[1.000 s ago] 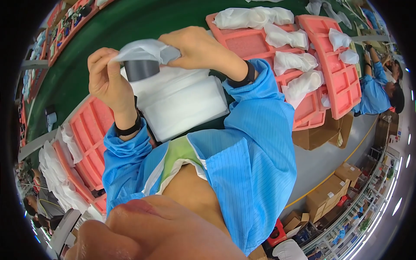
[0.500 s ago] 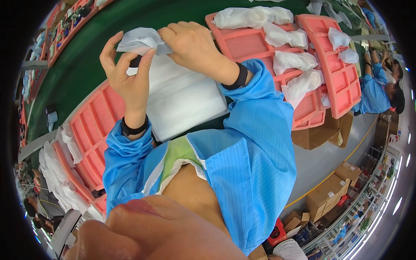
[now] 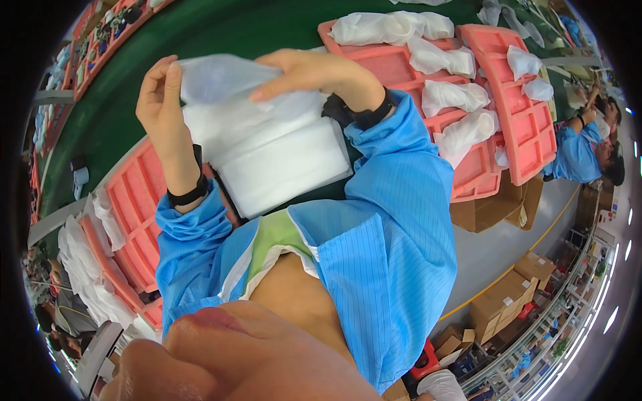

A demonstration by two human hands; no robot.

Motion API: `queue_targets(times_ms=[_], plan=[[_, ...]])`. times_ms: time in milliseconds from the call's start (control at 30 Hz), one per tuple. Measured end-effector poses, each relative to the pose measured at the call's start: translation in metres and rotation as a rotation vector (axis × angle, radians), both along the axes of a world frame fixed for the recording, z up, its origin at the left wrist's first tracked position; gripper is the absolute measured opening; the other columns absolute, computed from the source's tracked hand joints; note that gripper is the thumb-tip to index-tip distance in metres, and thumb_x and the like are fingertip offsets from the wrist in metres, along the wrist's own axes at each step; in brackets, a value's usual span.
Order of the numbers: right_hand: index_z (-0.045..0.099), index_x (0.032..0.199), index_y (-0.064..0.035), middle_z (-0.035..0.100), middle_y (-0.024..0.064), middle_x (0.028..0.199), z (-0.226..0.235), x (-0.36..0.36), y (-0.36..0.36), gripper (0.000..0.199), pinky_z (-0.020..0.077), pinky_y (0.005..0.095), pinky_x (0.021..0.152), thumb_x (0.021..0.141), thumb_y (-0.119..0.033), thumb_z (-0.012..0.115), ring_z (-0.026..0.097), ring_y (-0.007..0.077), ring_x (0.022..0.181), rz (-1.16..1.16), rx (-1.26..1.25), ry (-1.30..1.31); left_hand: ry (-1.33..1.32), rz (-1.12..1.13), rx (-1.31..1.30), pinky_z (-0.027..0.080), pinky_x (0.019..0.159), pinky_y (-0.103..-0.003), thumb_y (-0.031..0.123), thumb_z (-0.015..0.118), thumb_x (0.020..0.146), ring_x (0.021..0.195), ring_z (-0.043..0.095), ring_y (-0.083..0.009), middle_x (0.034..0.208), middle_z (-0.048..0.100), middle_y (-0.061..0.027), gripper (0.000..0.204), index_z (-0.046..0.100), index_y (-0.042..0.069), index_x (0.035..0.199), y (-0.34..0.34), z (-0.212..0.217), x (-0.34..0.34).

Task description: Packaging small electronic components into protective bags and organizing them into trays on a production floor.

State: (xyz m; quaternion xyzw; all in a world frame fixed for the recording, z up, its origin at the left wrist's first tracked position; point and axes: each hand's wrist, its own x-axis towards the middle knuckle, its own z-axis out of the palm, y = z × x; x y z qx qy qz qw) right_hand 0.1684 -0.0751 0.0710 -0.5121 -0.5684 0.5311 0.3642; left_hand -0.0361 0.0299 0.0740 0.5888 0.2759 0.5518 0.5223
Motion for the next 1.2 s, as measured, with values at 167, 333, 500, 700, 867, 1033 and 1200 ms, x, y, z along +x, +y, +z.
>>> queue_targets(times_ms=[167, 333, 500, 700, 867, 1033, 1200], plan=[[0.053, 0.128, -0.0006, 0.062, 0.0124, 0.114, -0.06, 0.037, 0.036, 0.056, 0.0435, 0.0296, 0.091, 0.084, -0.031, 0.07, 0.058, 0.0244, 0.101, -0.629, 0.037, -0.061, 0.055, 0.017, 0.034, 0.046, 0.076, -0.022, 0.012, 0.064, 0.09, 0.083, 0.062, -0.0123, 0.093, 0.065, -0.0052, 0.013, 0.063, 0.0, 0.095, -0.001, 0.001, 0.007], [0.05, 0.131, -0.001, 0.057, 0.0157, 0.123, -0.084, 0.068, 0.054, 0.059, 0.0428, 0.0325, 0.094, 0.083, -0.03, 0.07, 0.054, 0.0287, 0.113, -0.726, 0.217, 0.08, 0.058, -0.037, 0.045, 0.047, 0.074, -0.022, 0.012, 0.063, 0.091, 0.08, 0.062, -0.0116, 0.089, 0.066, -0.0058, 0.013, 0.063, 0.0, 0.095, 0.001, -0.002, 0.004], [0.048, 0.134, -0.0054, 0.051, 0.0169, 0.133, -0.093, 0.072, 0.056, 0.061, 0.0415, 0.0357, 0.098, 0.082, -0.027, 0.07, 0.046, 0.0326, 0.125, -0.66, 0.027, -0.484, 0.035, -0.116, 0.107, 0.048, 0.07, -0.021, 0.01, 0.063, 0.09, 0.077, 0.062, -0.0107, 0.087, 0.066, -0.0052, 0.012, 0.064, -0.001, 0.094, 0.005, -0.008, 0.006], [0.052, 0.129, -0.0023, 0.058, 0.0192, 0.124, -0.112, 0.074, 0.06, 0.066, 0.0471, 0.037, 0.091, 0.075, -0.032, 0.075, 0.056, 0.0335, 0.112, -0.57, 0.07, -0.438, 0.056, -0.099, 0.202, 0.049, 0.065, -0.02, 0.008, 0.064, 0.088, 0.072, 0.062, -0.0081, 0.08, 0.066, -0.0034, 0.009, 0.065, 0.0, 0.093, 0.004, -0.008, 0.002], [0.054, 0.128, -0.0037, 0.055, 0.0169, 0.128, -0.124, 0.089, 0.055, 0.056, 0.0417, 0.0374, 0.098, 0.079, -0.023, 0.072, 0.051, 0.0321, 0.119, -0.53, 0.056, -0.348, 0.027, -0.076, 0.178, 0.05, 0.064, -0.02, 0.009, 0.066, 0.086, 0.068, 0.063, -0.0096, 0.079, 0.067, -0.0046, 0.01, 0.065, 0.0, 0.089, -0.001, 0.023, -0.018], [0.054, 0.126, -0.0019, 0.056, 0.0146, 0.127, -0.139, 0.106, 0.058, 0.049, 0.0414, 0.0353, 0.097, 0.082, -0.017, 0.069, 0.051, 0.0291, 0.119, -0.486, 0.071, -0.319, 0.546, -0.114, 0.302, 0.051, 0.074, -0.036, 0.023, 0.068, 0.08, 0.089, 0.063, -0.029, 0.098, 0.064, -0.0153, 0.03, 0.062, 0.003, 0.102, 0.021, 0.098, -0.055], [0.056, 0.123, -0.0019, 0.057, 0.0143, 0.125, -0.126, 0.099, 0.066, 0.045, 0.0422, 0.0353, 0.097, 0.082, -0.016, 0.069, 0.053, 0.028, 0.116, -0.5, 0.117, -0.313, 1.198, 0.554, 0.412, 0.05, 0.076, -0.044, 0.029, 0.067, 0.08, 0.093, 0.059, -0.037, 0.102, 0.059, -0.0189, 0.034, 0.06, 0.006, 0.104, 0.133, 0.029, -0.132]])
